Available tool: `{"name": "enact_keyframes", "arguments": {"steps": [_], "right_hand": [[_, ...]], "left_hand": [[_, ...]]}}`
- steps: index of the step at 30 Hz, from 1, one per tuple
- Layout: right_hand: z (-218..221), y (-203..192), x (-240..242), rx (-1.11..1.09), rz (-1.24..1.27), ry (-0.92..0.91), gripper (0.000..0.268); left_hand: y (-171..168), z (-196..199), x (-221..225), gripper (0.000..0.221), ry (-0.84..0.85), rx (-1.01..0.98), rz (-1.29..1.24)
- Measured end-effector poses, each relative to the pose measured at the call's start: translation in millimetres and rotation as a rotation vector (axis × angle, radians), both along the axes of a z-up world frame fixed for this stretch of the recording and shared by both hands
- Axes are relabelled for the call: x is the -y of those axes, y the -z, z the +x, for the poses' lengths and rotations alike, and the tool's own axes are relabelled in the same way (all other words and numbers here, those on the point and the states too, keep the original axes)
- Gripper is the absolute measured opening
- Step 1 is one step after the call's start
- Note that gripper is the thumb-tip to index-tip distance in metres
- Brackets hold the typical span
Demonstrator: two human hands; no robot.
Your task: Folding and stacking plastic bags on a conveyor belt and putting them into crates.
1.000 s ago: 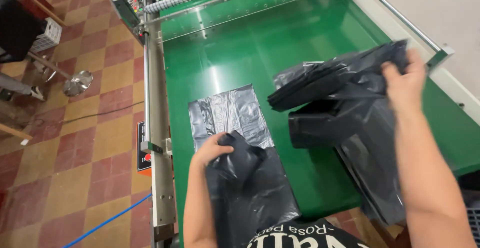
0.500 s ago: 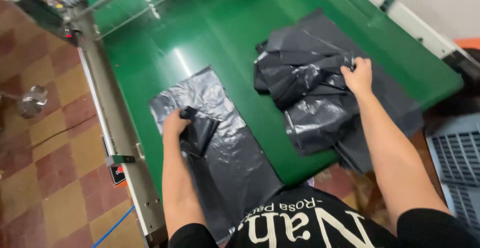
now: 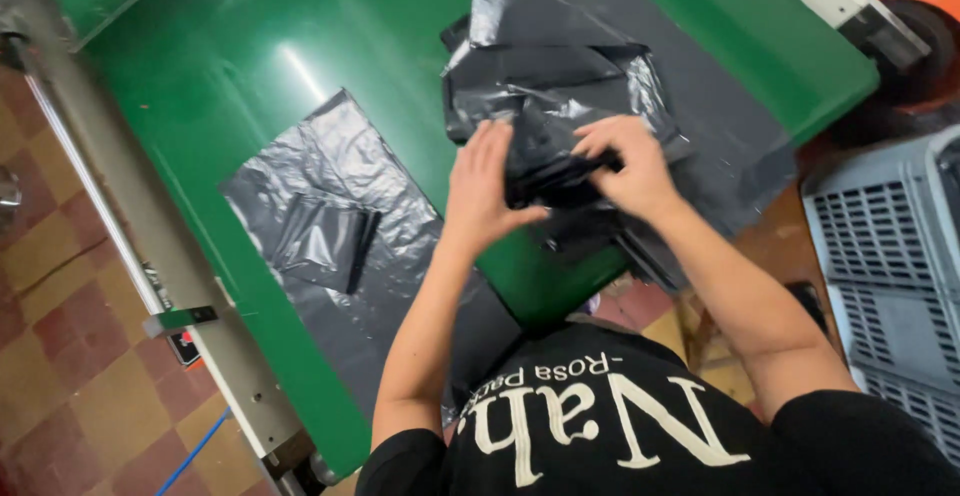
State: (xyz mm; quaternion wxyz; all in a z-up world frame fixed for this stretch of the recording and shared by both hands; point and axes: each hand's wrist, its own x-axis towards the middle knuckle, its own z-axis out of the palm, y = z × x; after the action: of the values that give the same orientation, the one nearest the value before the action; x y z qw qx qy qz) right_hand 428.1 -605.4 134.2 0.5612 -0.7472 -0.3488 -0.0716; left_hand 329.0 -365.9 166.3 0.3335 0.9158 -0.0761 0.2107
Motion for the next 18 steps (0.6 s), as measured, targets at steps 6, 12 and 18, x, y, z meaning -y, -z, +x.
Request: {"name": "enact_keyframes", "arguments": {"steps": [6, 12, 18], "right_hand": [[-25, 7, 15, 0.04, -0.108, -0.161, 0.033], [51, 107, 95, -0.254, -0.033, 0.338, 0.041], [87, 108, 113, -0.907, 0.044, 0.381, 0.052]], "left_hand": [[33, -7, 37, 0.061, 0.191, -0.004, 0.109], [43, -2, 28, 0.037, -0.063, -0.031, -0.269], [29, 16, 34, 0.016, -0.242, -0.045, -0.692]]}}
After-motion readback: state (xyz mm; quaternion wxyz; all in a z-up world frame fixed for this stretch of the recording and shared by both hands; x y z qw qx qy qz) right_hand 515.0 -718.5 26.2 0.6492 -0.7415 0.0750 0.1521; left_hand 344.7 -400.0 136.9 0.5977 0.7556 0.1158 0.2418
